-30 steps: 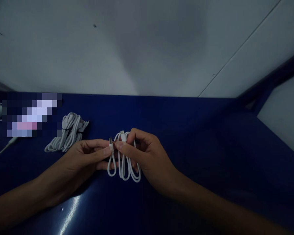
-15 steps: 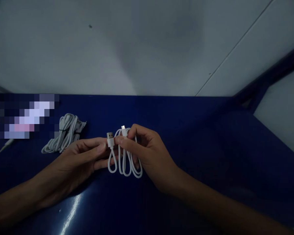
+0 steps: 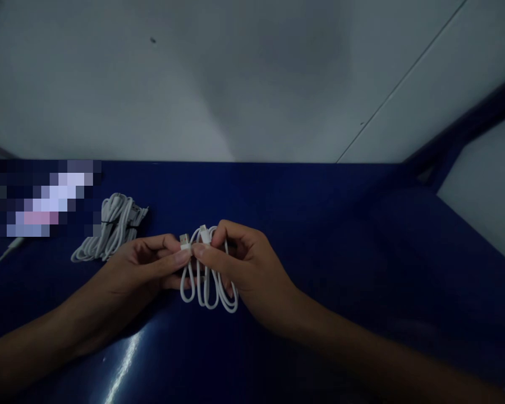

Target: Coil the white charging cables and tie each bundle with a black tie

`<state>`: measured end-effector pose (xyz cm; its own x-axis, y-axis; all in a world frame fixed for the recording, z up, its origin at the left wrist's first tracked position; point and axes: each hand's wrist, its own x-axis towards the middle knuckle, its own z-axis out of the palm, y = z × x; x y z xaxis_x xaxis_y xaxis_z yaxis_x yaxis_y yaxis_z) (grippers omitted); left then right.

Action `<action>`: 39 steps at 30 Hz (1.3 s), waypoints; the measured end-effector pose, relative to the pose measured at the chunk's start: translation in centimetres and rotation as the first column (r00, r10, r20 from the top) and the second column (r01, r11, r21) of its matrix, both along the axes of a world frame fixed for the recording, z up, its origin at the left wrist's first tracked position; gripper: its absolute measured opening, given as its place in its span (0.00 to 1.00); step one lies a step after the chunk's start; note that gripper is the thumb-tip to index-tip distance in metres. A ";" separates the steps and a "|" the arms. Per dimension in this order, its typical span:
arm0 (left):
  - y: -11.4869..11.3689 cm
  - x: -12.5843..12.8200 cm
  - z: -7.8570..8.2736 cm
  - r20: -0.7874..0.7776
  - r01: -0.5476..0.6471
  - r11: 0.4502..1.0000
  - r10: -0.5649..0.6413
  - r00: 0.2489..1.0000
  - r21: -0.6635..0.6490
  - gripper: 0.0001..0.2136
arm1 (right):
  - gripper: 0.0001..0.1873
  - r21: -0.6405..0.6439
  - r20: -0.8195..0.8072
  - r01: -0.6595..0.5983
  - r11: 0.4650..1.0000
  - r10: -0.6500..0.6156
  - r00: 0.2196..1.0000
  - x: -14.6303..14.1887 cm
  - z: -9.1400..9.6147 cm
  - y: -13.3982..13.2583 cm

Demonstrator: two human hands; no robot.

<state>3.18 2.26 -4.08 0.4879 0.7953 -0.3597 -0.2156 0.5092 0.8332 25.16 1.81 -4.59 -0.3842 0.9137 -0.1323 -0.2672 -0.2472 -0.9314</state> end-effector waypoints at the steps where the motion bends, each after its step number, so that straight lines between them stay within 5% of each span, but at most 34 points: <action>1: 0.0 0.0 0.1 -0.008 -0.001 1.000 0.001 1.000 0.004 0.06 | 0.17 -0.004 0.001 0.002 1.000 -0.002 1.000 0.0 0.0 0.0; 39: -0.1 0.2 0.5 -0.045 -0.055 0.999 0.055 0.997 0.001 0.05 | 0.15 0.047 0.093 0.001 0.999 -0.005 0.996 0.1 0.2 0.1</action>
